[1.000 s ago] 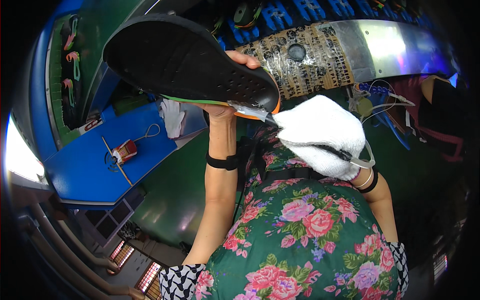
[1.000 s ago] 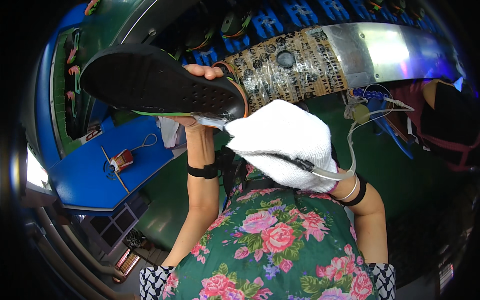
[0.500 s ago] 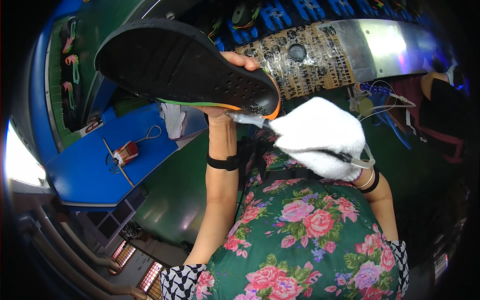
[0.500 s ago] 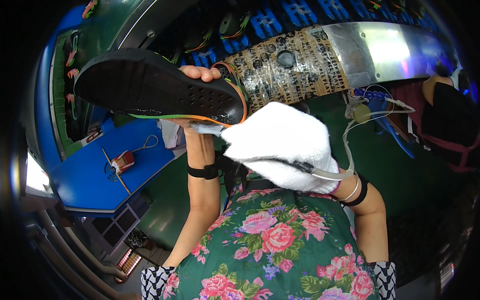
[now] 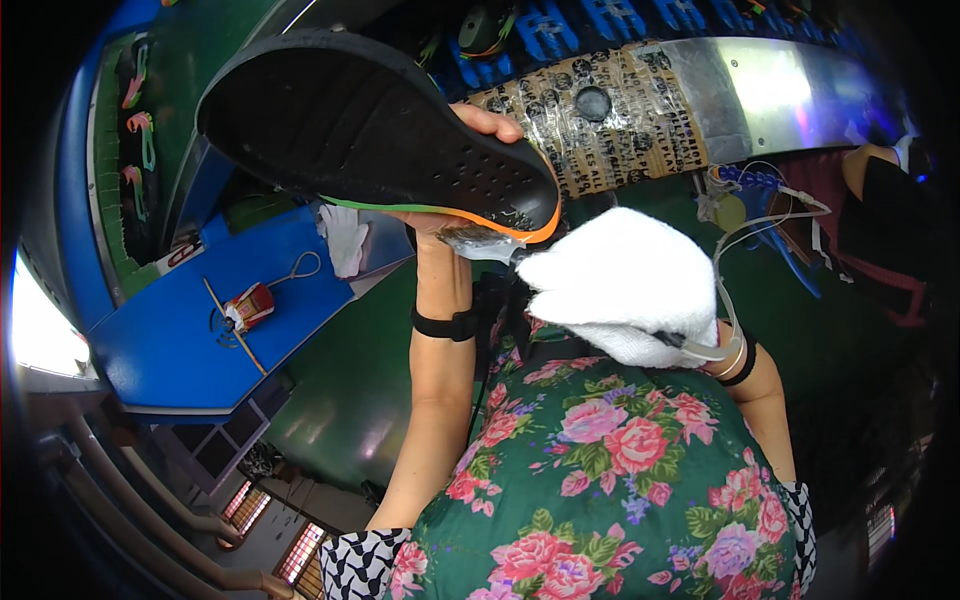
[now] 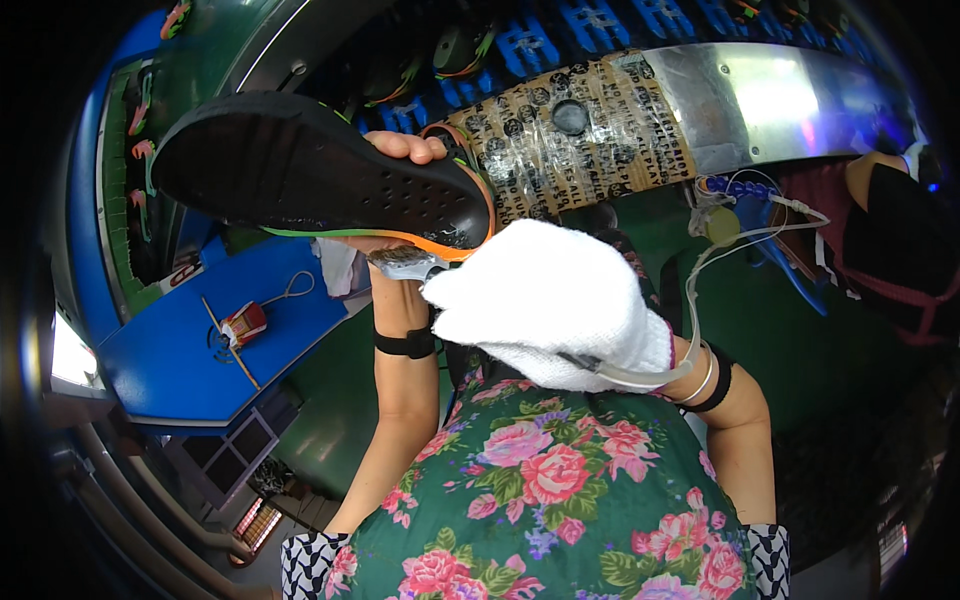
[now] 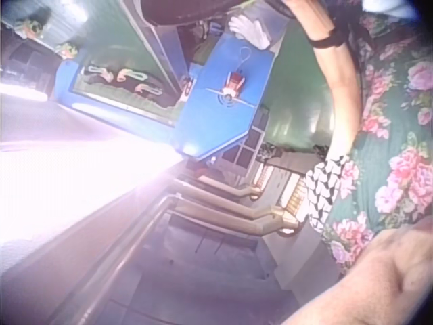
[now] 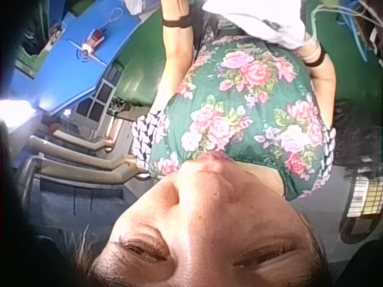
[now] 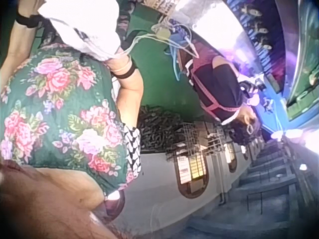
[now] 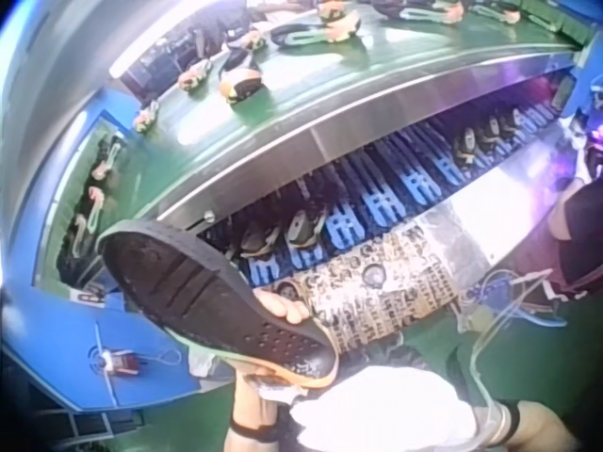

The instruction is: Applying adhesive or primer to the bottom of shoe soles using a pressurized applicator tool.

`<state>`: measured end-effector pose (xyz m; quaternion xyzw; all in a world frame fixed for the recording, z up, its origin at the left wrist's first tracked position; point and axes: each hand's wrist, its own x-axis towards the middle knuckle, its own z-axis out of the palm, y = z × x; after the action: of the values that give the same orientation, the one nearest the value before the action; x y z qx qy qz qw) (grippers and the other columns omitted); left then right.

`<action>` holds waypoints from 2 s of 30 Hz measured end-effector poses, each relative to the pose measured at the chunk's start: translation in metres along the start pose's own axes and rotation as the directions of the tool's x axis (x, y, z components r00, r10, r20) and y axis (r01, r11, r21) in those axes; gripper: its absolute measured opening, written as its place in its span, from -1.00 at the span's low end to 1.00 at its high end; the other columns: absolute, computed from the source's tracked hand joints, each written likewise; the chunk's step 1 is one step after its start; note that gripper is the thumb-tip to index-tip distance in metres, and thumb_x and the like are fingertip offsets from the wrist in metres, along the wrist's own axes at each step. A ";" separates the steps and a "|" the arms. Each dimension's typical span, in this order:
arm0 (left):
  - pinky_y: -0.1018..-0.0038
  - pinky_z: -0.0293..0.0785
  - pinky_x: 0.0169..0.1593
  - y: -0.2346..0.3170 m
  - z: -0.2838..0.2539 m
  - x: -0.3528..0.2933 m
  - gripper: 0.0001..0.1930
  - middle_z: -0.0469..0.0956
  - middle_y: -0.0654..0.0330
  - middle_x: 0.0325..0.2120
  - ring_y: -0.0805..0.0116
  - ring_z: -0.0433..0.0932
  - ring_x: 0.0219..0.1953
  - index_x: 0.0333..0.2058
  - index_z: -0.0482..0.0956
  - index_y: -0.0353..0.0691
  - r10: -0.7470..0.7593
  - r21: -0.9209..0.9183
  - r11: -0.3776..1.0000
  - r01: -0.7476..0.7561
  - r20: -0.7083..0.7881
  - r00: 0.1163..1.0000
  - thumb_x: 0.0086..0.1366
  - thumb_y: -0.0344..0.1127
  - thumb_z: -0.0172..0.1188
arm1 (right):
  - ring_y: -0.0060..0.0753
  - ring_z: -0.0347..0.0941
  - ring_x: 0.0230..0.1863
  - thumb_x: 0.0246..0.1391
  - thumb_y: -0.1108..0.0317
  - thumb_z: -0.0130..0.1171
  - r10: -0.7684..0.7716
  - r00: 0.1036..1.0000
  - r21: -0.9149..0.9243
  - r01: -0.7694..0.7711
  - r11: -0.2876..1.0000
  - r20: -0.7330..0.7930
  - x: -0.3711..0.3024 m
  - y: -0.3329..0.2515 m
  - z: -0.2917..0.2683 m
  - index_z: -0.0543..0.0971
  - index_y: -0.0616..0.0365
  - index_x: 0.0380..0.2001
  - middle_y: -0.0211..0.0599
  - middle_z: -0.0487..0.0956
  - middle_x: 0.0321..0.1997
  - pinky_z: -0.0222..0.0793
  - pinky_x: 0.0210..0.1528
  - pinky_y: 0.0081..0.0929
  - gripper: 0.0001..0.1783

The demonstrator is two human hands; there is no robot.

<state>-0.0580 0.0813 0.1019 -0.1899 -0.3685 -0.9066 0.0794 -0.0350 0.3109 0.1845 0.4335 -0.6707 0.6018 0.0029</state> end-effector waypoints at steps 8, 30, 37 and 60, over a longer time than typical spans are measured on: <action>0.25 0.63 0.02 0.005 -0.006 -0.004 0.04 0.63 -0.17 -0.18 0.04 0.64 -0.08 -0.05 0.51 -0.55 -0.097 0.130 0.986 0.101 -0.037 0.995 0.01 0.52 0.36 | -0.23 0.68 -0.18 -0.10 0.49 0.48 0.054 0.998 -0.031 -0.055 0.998 -0.013 -0.007 0.002 -0.004 0.79 -0.03 -0.20 -0.34 0.76 -0.14 0.59 -0.17 -0.37 -0.69; 0.16 0.50 0.14 0.008 0.003 0.000 0.03 0.61 -0.02 -0.20 0.09 0.61 -0.11 -0.02 0.52 -0.49 -0.217 -0.084 0.973 0.214 -0.018 0.976 0.10 0.59 0.21 | -0.27 0.70 -0.25 -0.09 0.57 0.45 0.168 0.977 0.118 -0.153 0.981 -0.132 -0.006 0.014 -0.013 0.76 0.15 -0.31 -0.21 0.76 -0.22 0.59 -0.17 -0.40 -0.79; 0.15 0.58 0.00 0.013 0.007 0.002 0.26 0.59 -0.11 -0.22 0.04 0.61 -0.17 0.04 0.49 -0.45 -0.488 -0.140 0.873 0.467 -0.213 0.847 0.03 0.84 -0.29 | -0.17 0.64 -0.26 -0.13 0.57 0.42 -0.072 0.997 -0.134 0.072 0.988 0.003 -0.017 0.023 0.001 0.74 0.04 -0.16 -0.26 0.74 -0.17 0.58 -0.23 -0.36 -0.63; 0.15 0.77 -0.20 -0.001 0.005 0.000 0.06 0.67 -0.17 -0.19 -0.02 0.75 -0.26 0.27 0.39 -0.35 -0.788 -0.115 0.613 0.782 -0.011 0.616 0.28 0.61 -0.32 | -0.17 0.65 -0.20 -0.18 0.46 0.44 -0.154 0.973 -0.120 0.175 0.977 0.171 -0.039 0.025 0.002 0.70 0.07 -0.12 -0.25 0.72 -0.08 0.59 -0.17 -0.33 -0.57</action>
<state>-0.0573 0.0859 0.1046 0.0143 -0.3665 -0.8723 -0.3233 -0.0242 0.3293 0.1432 0.5335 -0.6693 0.5163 0.0280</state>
